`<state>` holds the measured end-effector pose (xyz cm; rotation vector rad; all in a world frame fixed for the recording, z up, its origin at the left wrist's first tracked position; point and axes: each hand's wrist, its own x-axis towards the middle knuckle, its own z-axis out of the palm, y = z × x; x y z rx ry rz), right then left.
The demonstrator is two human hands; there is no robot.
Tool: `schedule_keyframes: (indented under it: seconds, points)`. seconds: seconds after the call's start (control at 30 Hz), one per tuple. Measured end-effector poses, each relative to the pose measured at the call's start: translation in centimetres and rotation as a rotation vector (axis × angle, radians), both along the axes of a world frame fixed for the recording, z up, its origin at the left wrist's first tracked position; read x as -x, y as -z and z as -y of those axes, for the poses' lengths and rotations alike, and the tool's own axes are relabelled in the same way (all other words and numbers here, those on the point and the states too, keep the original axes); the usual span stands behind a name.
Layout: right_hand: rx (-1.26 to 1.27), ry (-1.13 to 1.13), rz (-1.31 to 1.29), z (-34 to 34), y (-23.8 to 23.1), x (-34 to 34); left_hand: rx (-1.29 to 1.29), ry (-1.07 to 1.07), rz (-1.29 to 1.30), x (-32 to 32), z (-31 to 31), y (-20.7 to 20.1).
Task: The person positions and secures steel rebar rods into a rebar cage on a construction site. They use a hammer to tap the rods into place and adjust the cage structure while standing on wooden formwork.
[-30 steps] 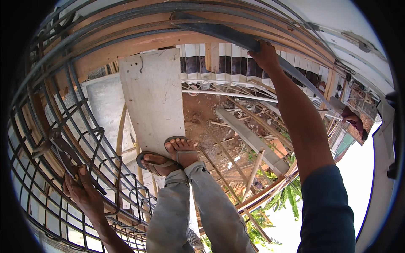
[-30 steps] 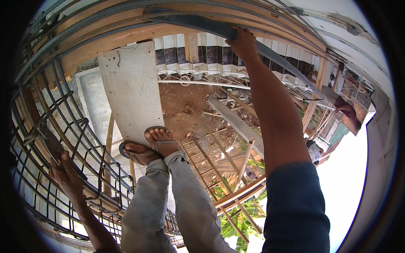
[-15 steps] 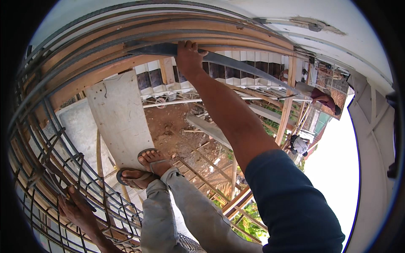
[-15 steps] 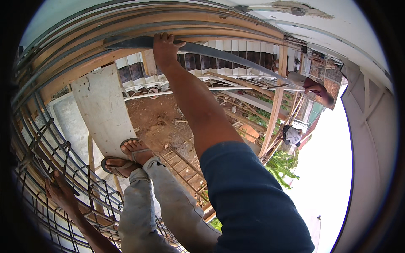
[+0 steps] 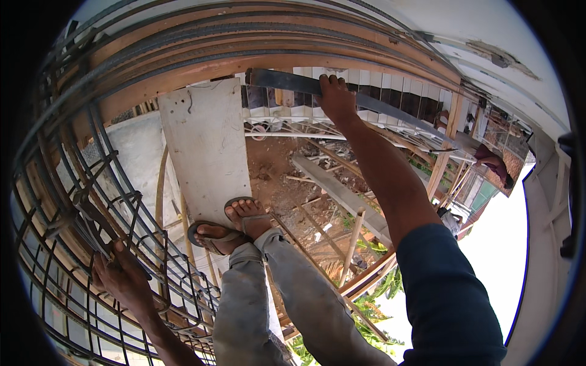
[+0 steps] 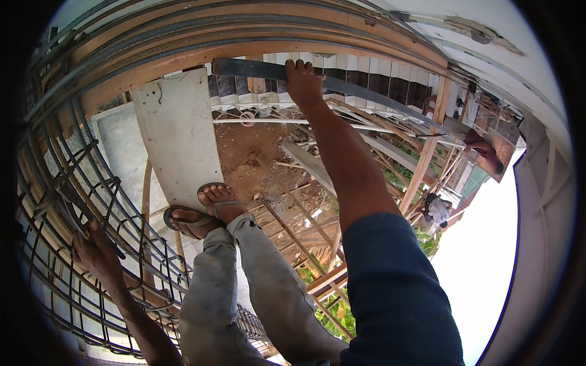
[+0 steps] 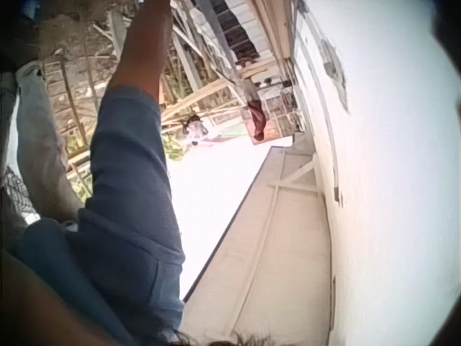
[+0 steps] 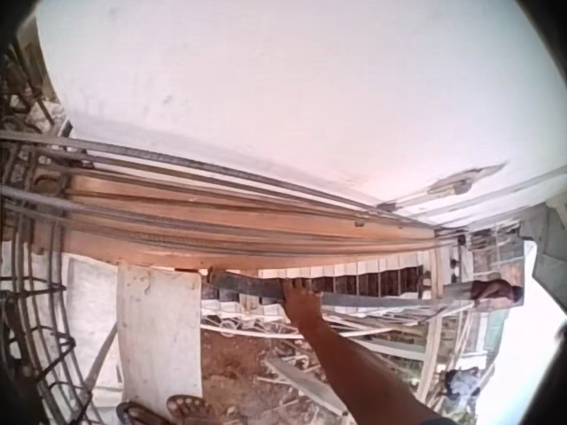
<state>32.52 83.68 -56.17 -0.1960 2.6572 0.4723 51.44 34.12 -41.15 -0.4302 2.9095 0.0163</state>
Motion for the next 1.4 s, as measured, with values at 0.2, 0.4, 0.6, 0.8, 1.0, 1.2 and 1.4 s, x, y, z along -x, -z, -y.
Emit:
schedule_keyframes:
  seconds: [0.2,0.4,0.6,0.8,1.0,1.2,1.4]
  points:
    - [-0.070,0.009,-0.012,1.8,1.7,-1.2,0.012,0.149,-0.115,-0.9,1.8,1.6]
    - [0.296,0.254,-0.108,1.4,5.3,-4.6,-0.210,-0.140,0.114,-1.5,2.9,2.5]
    - [0.500,0.477,-0.191,3.0,6.6,-5.8,-0.167,-0.221,-0.005,-0.9,1.0,0.9]
    - [1.337,1.910,-0.110,4.6,6.2,-2.8,-0.193,-0.179,0.091,0.5,0.4,-0.1]
    - [1.178,1.944,-0.337,3.9,8.9,0.4,-0.009,-0.148,0.034,-1.2,1.1,0.9]
    - [0.699,1.235,0.005,3.7,3.8,-1.8,0.001,-0.007,0.030,-0.4,0.2,0.9]
    - [0.588,-0.382,-0.682,7.2,-12.2,6.4,-0.080,-0.062,-0.012,1.2,-1.0,0.0]
